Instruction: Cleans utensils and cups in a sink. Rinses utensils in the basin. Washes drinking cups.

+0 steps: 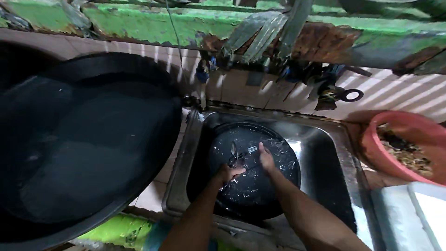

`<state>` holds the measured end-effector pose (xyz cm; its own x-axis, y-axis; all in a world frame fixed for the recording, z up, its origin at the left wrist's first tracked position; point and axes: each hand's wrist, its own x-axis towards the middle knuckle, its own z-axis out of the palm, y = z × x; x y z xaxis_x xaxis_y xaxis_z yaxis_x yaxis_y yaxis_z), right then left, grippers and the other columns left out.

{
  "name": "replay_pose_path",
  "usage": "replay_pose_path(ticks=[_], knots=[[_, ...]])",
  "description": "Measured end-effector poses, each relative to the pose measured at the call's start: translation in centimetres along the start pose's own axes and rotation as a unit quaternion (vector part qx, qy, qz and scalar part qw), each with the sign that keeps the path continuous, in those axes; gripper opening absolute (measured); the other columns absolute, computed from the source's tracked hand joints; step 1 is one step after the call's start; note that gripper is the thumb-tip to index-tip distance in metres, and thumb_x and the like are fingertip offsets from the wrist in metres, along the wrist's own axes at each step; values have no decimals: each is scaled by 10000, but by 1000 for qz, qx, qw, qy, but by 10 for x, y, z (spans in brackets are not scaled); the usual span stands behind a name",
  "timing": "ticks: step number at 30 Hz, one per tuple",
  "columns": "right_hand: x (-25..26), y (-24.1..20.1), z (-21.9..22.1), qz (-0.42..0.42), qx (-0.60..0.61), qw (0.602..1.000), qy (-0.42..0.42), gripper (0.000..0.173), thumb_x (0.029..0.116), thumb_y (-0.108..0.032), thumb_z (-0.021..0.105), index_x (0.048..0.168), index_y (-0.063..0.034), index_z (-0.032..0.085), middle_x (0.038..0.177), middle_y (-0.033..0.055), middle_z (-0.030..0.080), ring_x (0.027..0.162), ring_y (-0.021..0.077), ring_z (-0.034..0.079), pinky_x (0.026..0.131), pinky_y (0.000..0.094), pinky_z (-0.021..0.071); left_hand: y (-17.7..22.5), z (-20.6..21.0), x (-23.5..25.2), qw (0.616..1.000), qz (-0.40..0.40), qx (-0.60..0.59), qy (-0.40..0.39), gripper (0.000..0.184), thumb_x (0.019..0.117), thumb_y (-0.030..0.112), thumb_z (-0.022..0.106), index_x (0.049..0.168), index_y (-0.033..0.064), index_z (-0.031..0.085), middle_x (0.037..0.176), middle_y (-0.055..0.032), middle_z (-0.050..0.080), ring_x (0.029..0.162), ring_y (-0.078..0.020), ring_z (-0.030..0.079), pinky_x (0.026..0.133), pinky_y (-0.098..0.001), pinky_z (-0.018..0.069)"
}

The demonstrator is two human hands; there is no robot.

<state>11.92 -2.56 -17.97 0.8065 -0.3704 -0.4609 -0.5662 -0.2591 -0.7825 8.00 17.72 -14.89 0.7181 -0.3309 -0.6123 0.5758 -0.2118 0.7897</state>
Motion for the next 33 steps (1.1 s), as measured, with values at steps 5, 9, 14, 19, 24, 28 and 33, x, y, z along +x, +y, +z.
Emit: replay_pose_path(ticks=[5, 9, 14, 19, 24, 28, 33], knots=[[6, -3, 36, -56, -5, 994, -96, 472, 1127, -263, 384, 1514, 0, 452, 1487, 238, 523, 1382, 360, 503, 1153, 537, 400, 2, -2, 5, 985, -78, 155, 4, 418, 915, 190, 775, 1270, 9, 651, 1181, -180, 682, 1040, -257, 651, 941, -446, 525], [-34, 0, 74, 107, 319, 936, -108, 764, 1041, -696, 157, 1366, -134, 559, 1173, 112, 664, 1008, 240, 644, 825, 490, 549, 9, 4, 14, 967, -139, 211, 25, 527, 881, 177, 772, 1308, -71, 588, 1219, -256, 650, 1109, -353, 641, 970, -532, 520], [-58, -8, 54, 61, 17, 990, -126, 807, 1064, -653, 217, 1317, -4, 625, 1272, 245, 649, 1189, 372, 619, 993, 595, 490, -7, 16, 9, 977, -160, 138, 27, 542, 898, 135, 740, 1375, -47, 558, 1350, -257, 595, 1249, -357, 572, 1046, -540, 466], [-41, 13, -14, 14, -410, 903, -125, 488, 1081, -426, 446, 1374, -81, 630, 1385, 219, 616, 1312, 401, 570, 1089, 619, 439, -18, 21, 7, 981, -172, 46, 79, 574, 971, 244, 724, 1428, -33, 513, 1394, -257, 569, 1274, -358, 561, 1057, -528, 464], [-59, 35, -20, 13, -535, 793, -290, 468, 1065, -294, 483, 1398, 18, 582, 1506, 256, 500, 1425, 430, 445, 1157, 621, 360, -26, 29, 20, 980, -111, -20, 164, 602, 983, 402, 710, 1349, -53, 563, 1158, -239, 660, 1011, -317, 647, 929, -473, 530], [-85, 51, 4, 12, -364, 863, -350, 554, 1052, -431, 520, 1437, -34, 540, 1388, 236, 595, 1307, 380, 566, 1108, 588, 430, 8, 27, 4, 974, -43, -17, 222, 554, 1009, 520, 622, 1139, -18, 660, 807, -123, 635, 684, -217, 615, 714, -404, 559], [-100, 39, 2, -2, -191, 917, -350, 493, 1054, -395, 565, 1410, -55, 557, 1276, 191, 660, 1089, 307, 685, 966, 503, 555, 42, 8, -17, 970, 2, -54, 235, 555, 1068, 508, 505, 1110, -25, 656, 762, -111, 658, 668, -210, 638, 708, -404, 565]])
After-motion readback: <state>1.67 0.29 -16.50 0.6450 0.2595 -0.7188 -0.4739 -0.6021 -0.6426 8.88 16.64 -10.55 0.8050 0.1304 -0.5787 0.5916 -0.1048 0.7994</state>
